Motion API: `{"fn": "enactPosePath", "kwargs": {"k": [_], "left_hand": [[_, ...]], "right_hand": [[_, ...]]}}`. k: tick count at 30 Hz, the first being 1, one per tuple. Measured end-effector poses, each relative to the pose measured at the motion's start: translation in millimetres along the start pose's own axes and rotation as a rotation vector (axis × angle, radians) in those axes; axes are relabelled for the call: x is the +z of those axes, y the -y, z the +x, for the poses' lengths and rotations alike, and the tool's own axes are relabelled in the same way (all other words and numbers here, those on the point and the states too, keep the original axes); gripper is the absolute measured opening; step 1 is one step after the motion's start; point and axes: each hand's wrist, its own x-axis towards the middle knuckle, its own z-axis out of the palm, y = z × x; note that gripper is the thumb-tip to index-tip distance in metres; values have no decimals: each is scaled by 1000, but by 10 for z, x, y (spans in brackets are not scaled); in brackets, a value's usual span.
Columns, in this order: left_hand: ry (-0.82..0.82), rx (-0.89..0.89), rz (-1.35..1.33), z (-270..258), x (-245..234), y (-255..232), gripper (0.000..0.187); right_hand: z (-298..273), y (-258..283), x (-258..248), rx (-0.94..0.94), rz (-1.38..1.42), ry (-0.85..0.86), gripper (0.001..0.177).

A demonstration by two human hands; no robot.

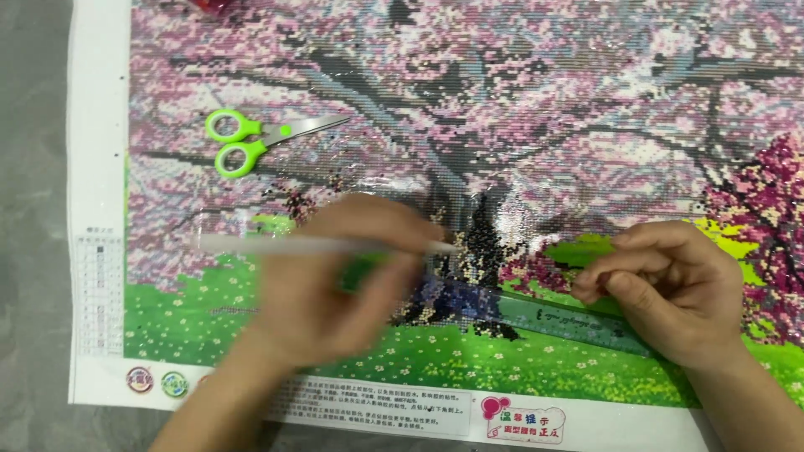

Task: Using a diamond painting pen to pick up small resin diamonds and place them onto a coded adhesive canvas to create a mosaic picture.

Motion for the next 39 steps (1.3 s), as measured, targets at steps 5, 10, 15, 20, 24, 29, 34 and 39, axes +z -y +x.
{"fn": "enactPosePath", "kwargs": {"k": [5,10,15,20,24,29,34,39], "left_hand": [[-82,-130,542,-311,-533,79,10],[88,-158,702,-527,-801,252,11],[222,-217,663,-528,-900,276,14],[206,-181,652,-525,-923,253,14],[210,-240,672,-539,-966,234,16],[224,-230,687,-565,-974,258,18],[221,-191,663,-559,-976,269,19],[226,-139,664,-569,-967,306,18]], "right_hand": [[19,2,1,4,50,17,34],[-12,-16,-21,-24,108,28,35],[-90,9,-57,107,-2,-36,34],[-56,-84,-132,43,88,64,34],[-76,-89,-155,51,48,54,32],[-77,-66,-121,51,48,38,32],[-63,-41,-111,37,17,56,31],[-86,-74,-157,65,-6,41,32]]}}
